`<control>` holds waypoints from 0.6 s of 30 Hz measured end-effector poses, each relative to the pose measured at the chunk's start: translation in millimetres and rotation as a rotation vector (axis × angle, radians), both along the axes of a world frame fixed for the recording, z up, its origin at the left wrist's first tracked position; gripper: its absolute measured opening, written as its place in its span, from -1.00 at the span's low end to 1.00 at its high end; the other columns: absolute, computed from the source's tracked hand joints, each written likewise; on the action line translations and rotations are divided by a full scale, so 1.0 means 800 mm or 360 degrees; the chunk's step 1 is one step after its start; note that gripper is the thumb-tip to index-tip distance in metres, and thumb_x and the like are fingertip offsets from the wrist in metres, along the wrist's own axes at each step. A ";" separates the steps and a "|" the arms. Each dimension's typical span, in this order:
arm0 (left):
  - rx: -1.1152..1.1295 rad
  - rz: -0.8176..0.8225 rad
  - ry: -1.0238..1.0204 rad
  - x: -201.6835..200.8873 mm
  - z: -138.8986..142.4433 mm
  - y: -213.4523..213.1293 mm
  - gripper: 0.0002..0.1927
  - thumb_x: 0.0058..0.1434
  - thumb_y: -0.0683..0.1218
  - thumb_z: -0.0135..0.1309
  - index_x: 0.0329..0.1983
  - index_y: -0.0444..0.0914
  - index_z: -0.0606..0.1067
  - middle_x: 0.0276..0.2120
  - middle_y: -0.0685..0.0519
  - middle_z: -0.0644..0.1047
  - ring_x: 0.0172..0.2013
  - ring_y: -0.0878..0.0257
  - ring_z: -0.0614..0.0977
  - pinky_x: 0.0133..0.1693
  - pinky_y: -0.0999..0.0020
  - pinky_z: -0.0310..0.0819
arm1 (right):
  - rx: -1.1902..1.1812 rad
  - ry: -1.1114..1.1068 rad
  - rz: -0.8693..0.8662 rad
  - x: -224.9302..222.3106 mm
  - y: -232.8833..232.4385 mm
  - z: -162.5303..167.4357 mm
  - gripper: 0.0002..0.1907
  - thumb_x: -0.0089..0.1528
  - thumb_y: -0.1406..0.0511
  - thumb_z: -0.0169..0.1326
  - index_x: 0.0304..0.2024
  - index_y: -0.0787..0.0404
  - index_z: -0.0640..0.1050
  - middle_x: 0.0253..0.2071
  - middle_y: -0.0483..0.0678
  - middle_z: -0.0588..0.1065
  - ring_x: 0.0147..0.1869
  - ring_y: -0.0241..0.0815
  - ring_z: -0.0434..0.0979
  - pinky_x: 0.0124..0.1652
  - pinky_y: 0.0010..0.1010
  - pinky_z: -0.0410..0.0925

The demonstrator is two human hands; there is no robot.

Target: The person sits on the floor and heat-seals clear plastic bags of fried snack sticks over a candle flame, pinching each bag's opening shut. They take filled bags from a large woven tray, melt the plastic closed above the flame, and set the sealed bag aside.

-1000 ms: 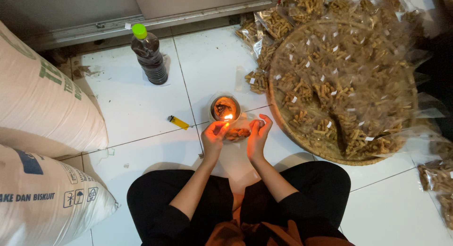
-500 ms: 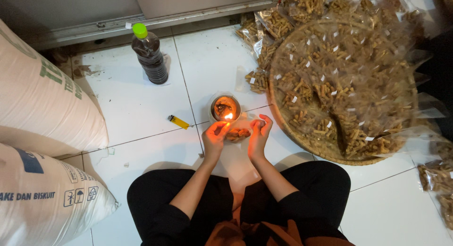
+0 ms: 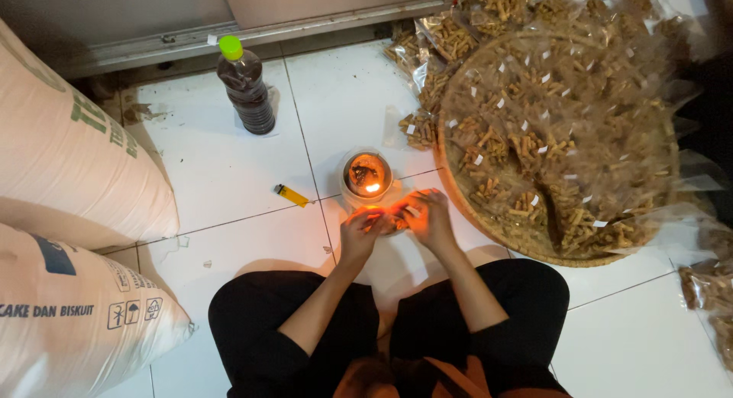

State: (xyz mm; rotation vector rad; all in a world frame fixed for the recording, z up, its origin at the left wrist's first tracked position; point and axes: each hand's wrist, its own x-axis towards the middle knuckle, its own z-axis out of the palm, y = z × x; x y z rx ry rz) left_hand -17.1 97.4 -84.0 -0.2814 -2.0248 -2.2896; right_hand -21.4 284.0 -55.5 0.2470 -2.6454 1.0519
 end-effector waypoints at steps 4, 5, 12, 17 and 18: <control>-0.0132 0.0083 -0.0077 0.005 -0.001 -0.004 -0.88 0.28 -0.21 0.23 -0.16 -0.35 0.61 -0.28 0.04 0.64 -0.33 0.31 0.67 -0.28 0.44 0.57 | 0.0230 0.0117 0.0196 0.022 0.060 0.035 -0.90 0.15 0.23 0.24 -0.40 0.10 0.63 -0.34 -0.03 0.58 -0.14 0.04 0.55 -0.08 -0.18 0.30; -0.0061 0.0033 -0.0136 0.006 -0.002 -0.002 -0.88 0.28 -0.20 0.23 -0.16 -0.36 0.61 -0.29 0.02 0.63 -0.34 0.32 0.65 -0.30 0.44 0.54 | 0.0164 -0.0073 0.0199 0.031 0.067 0.043 -0.90 0.16 0.25 0.22 -0.37 0.13 0.62 -0.36 -0.02 0.58 -0.19 0.03 0.55 -0.14 -0.20 0.31; 0.0034 -0.0373 -0.0147 -0.003 0.003 -0.002 -0.67 0.26 -0.11 0.26 0.06 -0.29 0.53 -0.04 -0.01 0.64 -0.06 0.24 0.68 -0.07 0.36 0.59 | -0.0172 -0.0626 0.0137 0.064 0.091 0.068 -0.93 0.30 0.42 -0.05 -0.22 0.22 0.47 -0.40 0.02 0.55 -0.44 -0.09 0.57 -0.46 -0.30 0.38; -0.0453 -0.0618 -0.0140 0.003 0.013 0.001 -0.35 0.08 0.01 0.32 0.23 -0.23 0.40 0.13 0.03 0.51 -0.01 0.14 0.61 -0.06 0.23 0.53 | -0.0680 -0.0637 -0.0145 -0.018 0.154 0.095 -0.92 0.45 0.33 -0.19 -0.10 0.22 0.29 -0.54 0.00 0.50 -0.53 -0.18 0.59 -0.55 -0.37 0.38; -0.0474 -0.0722 -0.0164 0.004 0.013 0.003 -0.40 0.12 0.04 0.30 0.20 -0.22 0.44 0.10 0.03 0.55 -0.01 0.14 0.63 -0.05 0.22 0.54 | -0.0605 -0.0371 -0.0218 -0.046 0.168 0.109 -0.93 0.44 0.35 -0.16 -0.07 0.24 0.28 -0.46 -0.03 0.48 -0.49 -0.22 0.57 -0.52 -0.40 0.40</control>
